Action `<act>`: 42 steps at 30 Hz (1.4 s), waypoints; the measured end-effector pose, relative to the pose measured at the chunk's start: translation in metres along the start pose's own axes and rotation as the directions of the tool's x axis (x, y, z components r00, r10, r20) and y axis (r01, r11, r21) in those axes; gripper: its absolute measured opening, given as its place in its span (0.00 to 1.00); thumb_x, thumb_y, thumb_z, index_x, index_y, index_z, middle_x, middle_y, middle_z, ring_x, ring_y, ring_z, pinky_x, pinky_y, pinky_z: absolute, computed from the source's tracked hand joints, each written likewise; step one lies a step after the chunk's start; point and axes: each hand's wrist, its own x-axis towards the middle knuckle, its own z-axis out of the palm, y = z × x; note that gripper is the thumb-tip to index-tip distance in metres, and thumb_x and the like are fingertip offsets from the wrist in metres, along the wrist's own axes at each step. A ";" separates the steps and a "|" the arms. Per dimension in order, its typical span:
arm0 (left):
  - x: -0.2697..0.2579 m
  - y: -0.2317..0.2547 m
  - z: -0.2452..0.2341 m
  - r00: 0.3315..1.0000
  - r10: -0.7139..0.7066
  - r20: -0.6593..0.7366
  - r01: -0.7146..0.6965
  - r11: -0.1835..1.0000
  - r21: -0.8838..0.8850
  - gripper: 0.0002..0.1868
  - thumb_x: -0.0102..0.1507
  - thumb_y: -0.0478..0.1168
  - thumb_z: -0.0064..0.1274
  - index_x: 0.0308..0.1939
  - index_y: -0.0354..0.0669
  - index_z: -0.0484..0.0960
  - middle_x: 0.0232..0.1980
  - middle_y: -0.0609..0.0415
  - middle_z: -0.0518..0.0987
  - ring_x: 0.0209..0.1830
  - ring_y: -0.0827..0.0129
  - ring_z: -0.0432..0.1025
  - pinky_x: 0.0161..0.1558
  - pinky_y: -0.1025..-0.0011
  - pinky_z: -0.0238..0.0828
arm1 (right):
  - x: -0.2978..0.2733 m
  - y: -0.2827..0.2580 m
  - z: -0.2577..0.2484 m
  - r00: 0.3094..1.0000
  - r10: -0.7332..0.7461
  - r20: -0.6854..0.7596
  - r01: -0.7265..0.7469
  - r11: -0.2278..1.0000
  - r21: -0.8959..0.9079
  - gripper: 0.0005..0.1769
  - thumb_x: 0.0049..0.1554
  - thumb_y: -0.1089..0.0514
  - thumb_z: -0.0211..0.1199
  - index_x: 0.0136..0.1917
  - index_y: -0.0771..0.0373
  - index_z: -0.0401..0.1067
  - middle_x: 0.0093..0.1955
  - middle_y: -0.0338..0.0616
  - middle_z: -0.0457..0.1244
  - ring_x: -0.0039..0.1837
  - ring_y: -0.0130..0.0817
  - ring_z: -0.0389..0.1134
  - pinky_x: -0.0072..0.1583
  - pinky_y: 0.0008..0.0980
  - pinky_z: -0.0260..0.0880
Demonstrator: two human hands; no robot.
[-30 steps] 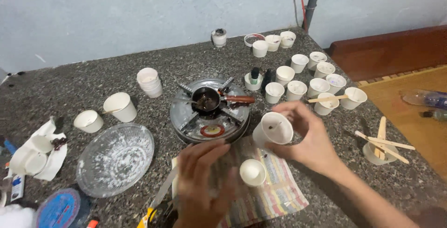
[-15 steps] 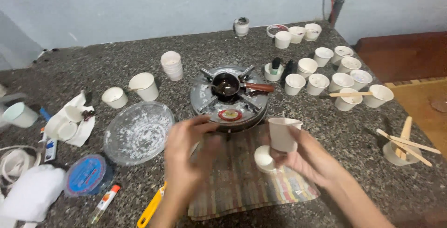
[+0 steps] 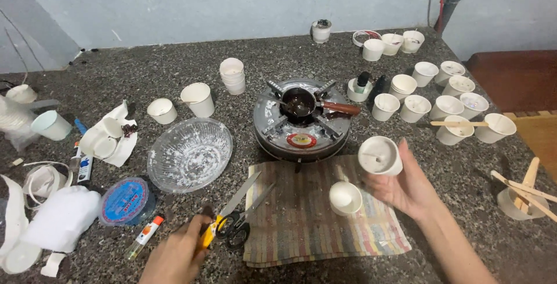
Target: Melting wax in a small pot over a portable stove and pouring it into paper cups to make candles.
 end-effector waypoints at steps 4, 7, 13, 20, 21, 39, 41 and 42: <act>0.000 0.000 -0.007 0.995 -0.080 0.062 0.083 0.995 -0.052 0.28 0.65 0.52 0.58 0.65 0.67 0.61 0.69 0.65 0.68 0.58 0.62 0.78 0.53 0.56 0.78 | 0.007 -0.002 -0.010 0.996 0.023 -0.089 -0.020 0.999 0.042 0.36 0.68 0.28 0.43 0.55 0.65 0.66 0.27 0.43 0.57 0.30 0.31 0.60 0.32 0.25 0.64; 0.017 -0.025 0.011 0.995 -0.061 0.079 0.059 0.998 0.025 0.17 0.68 0.58 0.50 0.55 0.61 0.67 0.58 0.60 0.73 0.50 0.65 0.76 0.44 0.63 0.77 | 0.014 -0.002 -0.013 0.990 0.069 -0.124 -0.057 0.993 0.104 0.40 0.69 0.28 0.38 0.54 0.69 0.68 0.28 0.41 0.55 0.29 0.30 0.57 0.30 0.26 0.62; 0.012 -0.031 0.007 0.982 -0.140 0.129 0.131 0.989 0.074 0.17 0.65 0.50 0.52 0.52 0.56 0.62 0.53 0.53 0.75 0.43 0.54 0.80 0.41 0.56 0.74 | 0.021 0.008 0.007 0.999 0.037 -0.029 -0.040 0.995 -0.090 0.21 0.68 0.47 0.45 0.58 0.66 0.68 0.38 0.45 0.62 0.31 0.28 0.60 0.30 0.22 0.62; -0.017 -0.028 -0.021 0.981 -0.145 0.133 0.160 0.980 -0.115 0.14 0.65 0.49 0.42 0.54 0.65 0.60 0.27 0.59 0.75 0.25 0.67 0.72 0.33 0.68 0.66 | 0.026 0.015 0.028 0.986 0.168 -0.001 -0.166 0.972 -0.164 0.23 0.71 0.46 0.40 0.57 0.70 0.62 0.37 0.54 0.63 0.30 0.31 0.66 0.26 0.19 0.65; -0.024 -0.023 -0.029 0.984 -0.152 0.096 0.165 0.975 -0.150 0.18 0.62 0.49 0.44 0.56 0.70 0.62 0.25 0.57 0.74 0.25 0.67 0.73 0.34 0.68 0.63 | 0.028 0.014 0.029 0.980 0.193 -0.050 -0.198 0.969 -0.147 0.23 0.72 0.46 0.39 0.56 0.69 0.62 0.38 0.56 0.64 0.30 0.33 0.67 0.25 0.19 0.66; -0.051 0.110 -0.066 0.382 0.575 -0.723 -0.596 0.751 0.283 0.14 0.68 0.46 0.48 0.57 0.59 0.79 0.27 0.64 0.70 0.21 0.71 0.71 0.19 0.67 0.69 | 0.040 0.004 0.046 0.896 0.045 -0.443 -0.318 0.760 -0.567 0.27 0.66 0.45 0.45 0.47 0.72 0.70 0.19 0.41 0.54 0.21 0.24 0.50 0.22 0.21 0.44; -0.052 0.116 -0.073 0.326 0.610 -0.722 -0.555 0.742 0.376 0.15 0.68 0.44 0.49 0.58 0.59 0.79 0.27 0.63 0.67 0.20 0.72 0.69 0.18 0.67 0.66 | 0.038 0.006 0.033 0.907 0.022 -0.420 -0.275 0.786 -0.554 0.28 0.66 0.41 0.46 0.47 0.71 0.70 0.19 0.40 0.55 0.21 0.23 0.51 0.22 0.20 0.45; -0.052 0.119 -0.076 0.270 0.646 -0.714 -0.507 0.726 0.465 0.16 0.67 0.42 0.51 0.59 0.58 0.79 0.26 0.63 0.64 0.20 0.73 0.66 0.17 0.68 0.64 | 0.036 0.008 0.026 0.918 -0.002 -0.397 -0.231 0.810 -0.539 0.30 0.65 0.37 0.48 0.47 0.69 0.70 0.20 0.40 0.56 0.20 0.23 0.51 0.21 0.18 0.45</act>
